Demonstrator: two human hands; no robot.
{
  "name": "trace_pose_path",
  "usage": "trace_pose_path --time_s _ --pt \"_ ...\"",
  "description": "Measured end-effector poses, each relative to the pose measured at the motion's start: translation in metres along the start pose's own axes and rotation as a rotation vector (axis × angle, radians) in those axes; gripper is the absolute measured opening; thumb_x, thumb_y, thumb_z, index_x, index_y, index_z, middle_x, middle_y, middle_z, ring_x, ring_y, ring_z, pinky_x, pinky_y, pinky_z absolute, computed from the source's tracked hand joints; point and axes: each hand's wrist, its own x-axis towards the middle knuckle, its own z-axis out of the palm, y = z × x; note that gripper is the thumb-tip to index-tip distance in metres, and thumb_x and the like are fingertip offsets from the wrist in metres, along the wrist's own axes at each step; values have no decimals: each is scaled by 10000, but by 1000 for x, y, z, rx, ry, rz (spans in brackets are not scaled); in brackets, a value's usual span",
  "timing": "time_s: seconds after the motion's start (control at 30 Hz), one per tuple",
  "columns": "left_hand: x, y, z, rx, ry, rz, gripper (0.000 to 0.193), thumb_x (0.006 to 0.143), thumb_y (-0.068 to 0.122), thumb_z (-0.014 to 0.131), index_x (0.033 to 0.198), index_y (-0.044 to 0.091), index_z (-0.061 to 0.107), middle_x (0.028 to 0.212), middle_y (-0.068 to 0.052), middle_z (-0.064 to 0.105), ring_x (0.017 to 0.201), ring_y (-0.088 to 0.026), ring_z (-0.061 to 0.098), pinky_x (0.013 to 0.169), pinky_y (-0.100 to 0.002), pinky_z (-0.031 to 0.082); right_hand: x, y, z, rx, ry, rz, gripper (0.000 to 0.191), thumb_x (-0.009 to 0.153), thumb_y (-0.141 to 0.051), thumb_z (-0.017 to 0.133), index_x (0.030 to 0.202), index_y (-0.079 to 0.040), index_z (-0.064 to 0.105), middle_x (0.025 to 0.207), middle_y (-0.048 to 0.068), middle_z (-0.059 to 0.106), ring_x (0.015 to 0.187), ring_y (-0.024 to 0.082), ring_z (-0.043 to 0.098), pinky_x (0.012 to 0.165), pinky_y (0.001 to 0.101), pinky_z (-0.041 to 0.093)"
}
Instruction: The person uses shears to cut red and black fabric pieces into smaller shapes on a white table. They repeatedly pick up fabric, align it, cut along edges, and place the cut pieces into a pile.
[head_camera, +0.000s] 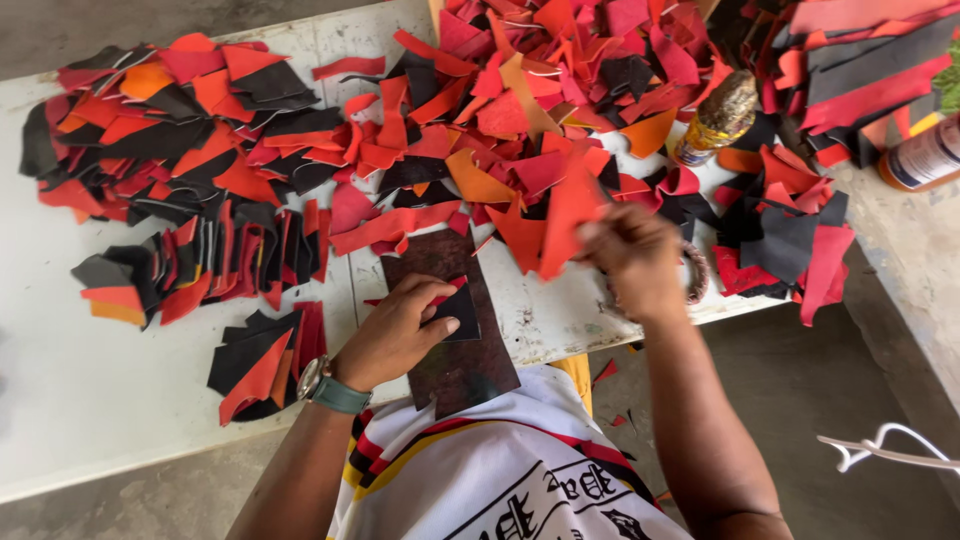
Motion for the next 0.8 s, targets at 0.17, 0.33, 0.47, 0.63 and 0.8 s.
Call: trace_pose_path --time_s 0.17,0.33,0.47,0.63,0.8 --pt "10 5 2 116 -9 -104 486 963 388 663 1309 51 612 1215 -133 641 993 -298 682 877 -390 557 -32 8 60 -251 -297 -24 225 931 -56 770 1124 23 687 936 107 754 793 138 686 692 276 576" --pt "11 3 9 211 68 51 523 929 346 701 1297 -10 595 1253 -202 603 1118 -396 632 922 -453 523 -49 -34 11 -966 -19 -397 383 875 -123 774 1243 -58 689 1135 163 713 949 307 692 781 393 559" --pt "7 10 15 262 64 3 554 874 334 733 1285 -4 581 1261 -196 589 1111 -391 637 912 -449 533 -49 -55 -41 -1338 -4 -213 631 777 -175 810 1359 -72 589 1156 192 693 1017 406 660 830 504 538" --pt "8 21 14 292 27 -72 588 839 325 756 1300 15 564 1285 -180 569 1116 -385 637 900 -451 541 -46 -61 -40 -1239 -31 -12 642 704 -130 813 1304 -86 590 1014 163 725 830 322 697 706 429 551" --pt "6 23 12 284 51 -64 581 846 327 763 1300 22 567 1298 -182 560 1111 -396 632 902 -458 541 -29 -80 -57 -742 -77 -225 544 735 -116 799 1231 -17 598 952 105 699 739 106 655 624 272 525"
